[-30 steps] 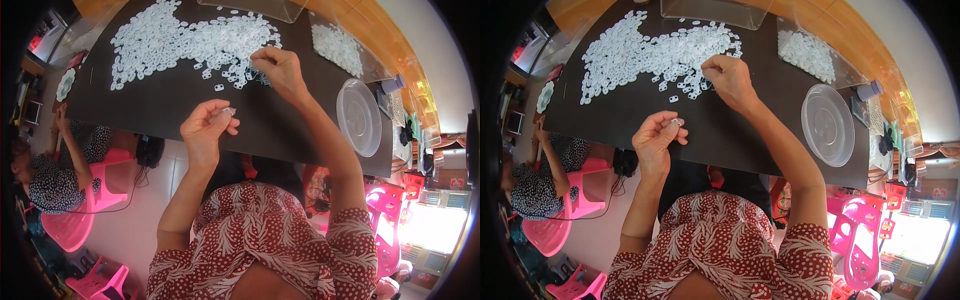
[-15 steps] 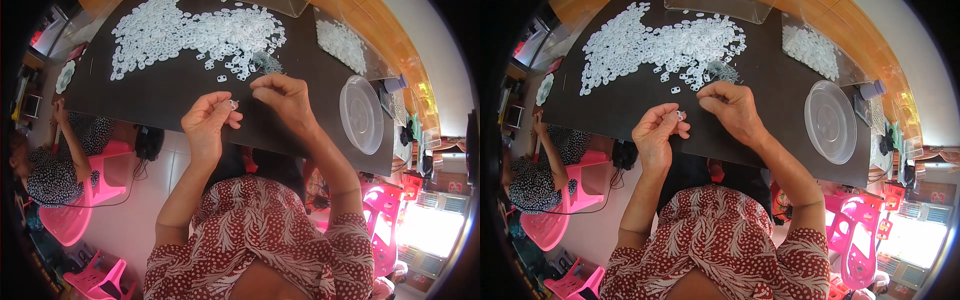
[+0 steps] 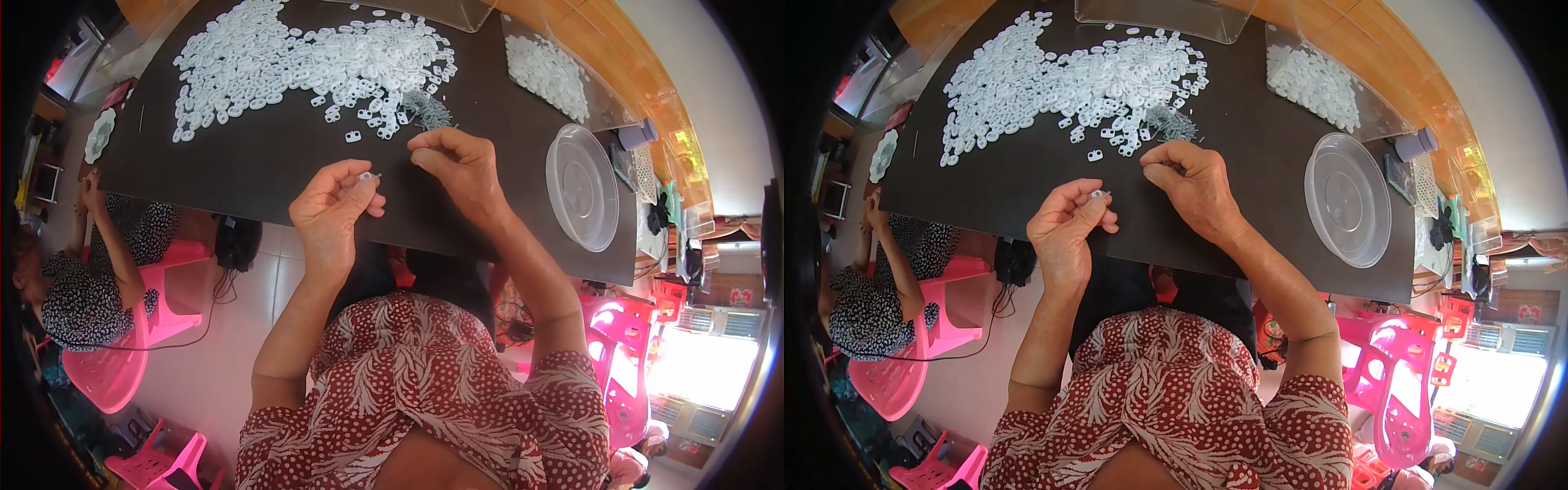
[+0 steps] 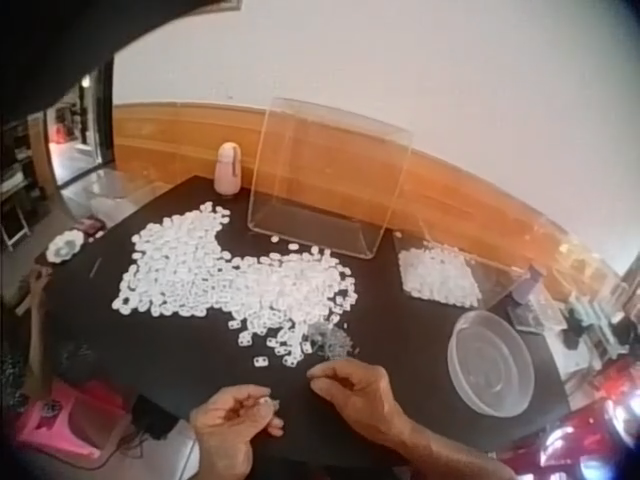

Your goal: Assembling small white plastic components by inserting metal pins into them at a workbench.

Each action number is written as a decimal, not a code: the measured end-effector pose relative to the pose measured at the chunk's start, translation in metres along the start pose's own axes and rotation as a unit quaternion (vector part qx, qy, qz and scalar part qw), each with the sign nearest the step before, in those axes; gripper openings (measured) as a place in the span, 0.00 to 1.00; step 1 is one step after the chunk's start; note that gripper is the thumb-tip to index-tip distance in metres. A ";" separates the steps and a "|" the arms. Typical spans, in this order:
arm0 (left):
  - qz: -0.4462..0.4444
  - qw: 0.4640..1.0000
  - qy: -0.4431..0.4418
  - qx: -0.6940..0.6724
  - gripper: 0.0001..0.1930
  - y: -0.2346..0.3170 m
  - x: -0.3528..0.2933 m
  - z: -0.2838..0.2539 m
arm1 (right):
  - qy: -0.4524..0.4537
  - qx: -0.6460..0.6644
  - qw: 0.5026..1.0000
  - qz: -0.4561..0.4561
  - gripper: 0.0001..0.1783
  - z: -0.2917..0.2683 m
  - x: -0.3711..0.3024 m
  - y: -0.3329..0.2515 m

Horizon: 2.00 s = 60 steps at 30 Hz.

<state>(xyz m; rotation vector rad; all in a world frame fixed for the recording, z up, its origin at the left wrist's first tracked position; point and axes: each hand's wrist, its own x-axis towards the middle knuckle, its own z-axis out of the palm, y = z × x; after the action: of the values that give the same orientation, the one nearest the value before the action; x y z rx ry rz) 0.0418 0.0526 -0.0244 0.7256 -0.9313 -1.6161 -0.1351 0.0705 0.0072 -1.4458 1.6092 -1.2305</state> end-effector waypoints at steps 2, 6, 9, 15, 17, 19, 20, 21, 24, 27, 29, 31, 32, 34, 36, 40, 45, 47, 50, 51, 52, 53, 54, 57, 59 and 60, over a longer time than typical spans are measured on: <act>0.002 1.000 -0.004 -0.003 0.09 0.001 0.000 -0.001 | 0.007 -0.021 1.000 -0.007 0.06 -0.001 0.005 0.003; 0.003 1.000 0.001 -0.005 0.08 0.001 -0.002 -0.001 | 0.033 -0.095 0.992 -0.073 0.06 -0.001 0.017 0.008; 0.003 1.000 0.003 -0.011 0.08 0.000 -0.001 0.000 | 0.064 -0.167 0.973 -0.146 0.05 0.001 0.032 0.015; 0.026 1.000 0.003 -0.014 0.09 -0.006 -0.001 -0.002 | 0.126 -0.288 0.912 -0.262 0.05 0.000 0.087 0.017; 0.032 0.999 0.000 -0.013 0.09 -0.007 -0.001 -0.002 | 0.109 -0.305 0.913 -0.246 0.07 0.000 0.099 0.018; 0.039 0.999 -0.004 -0.013 0.09 -0.009 0.000 -0.003 | 0.080 -0.376 0.895 -0.228 0.09 0.004 0.106 0.019; 0.036 0.999 -0.006 -0.021 0.09 -0.010 -0.001 -0.003 | 0.075 -0.387 0.886 -0.246 0.08 0.007 0.108 0.022; 0.033 0.999 -0.009 -0.029 0.09 -0.011 0.000 -0.003 | 0.075 -0.387 0.885 -0.247 0.08 0.009 0.110 0.026; 0.034 0.999 -0.011 -0.037 0.10 -0.012 0.001 -0.005 | 0.052 -0.423 0.858 -0.285 0.08 0.016 0.112 0.030; 0.040 0.998 -0.012 -0.039 0.10 -0.012 0.001 -0.005 | 0.034 -0.455 0.830 -0.322 0.06 0.017 0.115 0.029; 0.042 0.998 -0.014 -0.041 0.10 -0.011 0.001 -0.005 | 0.039 -0.473 0.807 -0.350 0.06 0.014 0.118 0.029; 0.046 0.998 -0.018 -0.044 0.10 -0.010 0.001 -0.004 | 0.046 -0.492 0.783 -0.378 0.05 0.008 0.118 0.029; 0.044 0.998 -0.018 -0.047 0.10 -0.011 0.001 -0.004 | 0.069 -0.471 0.794 -0.379 0.05 0.007 0.118 0.028; 0.042 0.998 -0.018 -0.051 0.10 -0.011 0.002 -0.005 | 0.092 -0.449 0.804 -0.379 0.05 0.003 0.116 0.026; 0.041 0.998 -0.012 -0.050 0.10 -0.012 0.001 -0.007 | 0.053 -0.161 0.982 -0.088 0.05 0.001 0.102 0.005; 0.035 0.999 -0.006 -0.030 0.11 -0.007 0.000 -0.006 | -0.011 -0.009 1.000 0.027 0.07 -0.008 0.071 -0.012; 0.015 1.000 0.000 -0.019 0.11 -0.001 0.002 -0.001 | -0.079 0.077 0.993 0.051 0.10 -0.008 0.037 -0.014; 0.010 1.000 0.003 -0.021 0.11 0.001 0.002 0.002 | -0.088 0.098 0.990 0.049 0.10 -0.006 0.027 -0.014; 0.007 1.000 0.008 -0.029 0.11 0.003 -0.002 0.007 | -0.113 0.133 0.983 0.055 0.11 -0.001 0.014 -0.013; 0.007 0.999 0.009 -0.036 0.11 0.003 -0.003 0.009 | -0.105 0.142 0.983 0.052 0.10 0.003 0.009 -0.014; 0.006 0.999 0.010 -0.035 0.11 0.003 -0.003 0.009 | -0.098 0.151 0.982 0.048 0.09 0.005 0.006 -0.015; 0.003 0.999 0.008 -0.040 0.10 0.003 -0.004 0.010 | -0.097 0.153 0.982 0.049 0.09 0.006 0.004 -0.015; 0.000 0.999 0.006 -0.045 0.10 0.003 -0.005 0.010 | -0.104 0.157 0.981 0.046 0.09 0.006 0.001 -0.015; -0.004 0.999 0.006 -0.036 0.10 0.004 -0.009 0.011 | -0.114 0.159 0.980 0.045 0.09 0.006 -0.003 -0.013; -0.004 0.999 0.002 -0.037 0.10 0.003 -0.010 0.011 | -0.117 0.157 0.979 0.047 0.09 0.007 -0.005 -0.013; -0.003 0.999 -0.001 -0.040 0.10 0.003 -0.011 0.011 | -0.117 0.155 0.979 0.055 0.09 0.008 -0.006 -0.013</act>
<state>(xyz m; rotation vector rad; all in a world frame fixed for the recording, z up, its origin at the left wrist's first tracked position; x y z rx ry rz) 0.0363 0.0650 -0.0165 0.6719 -0.8620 -1.6496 -0.1218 0.0751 0.0162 -1.2354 1.2593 -1.1414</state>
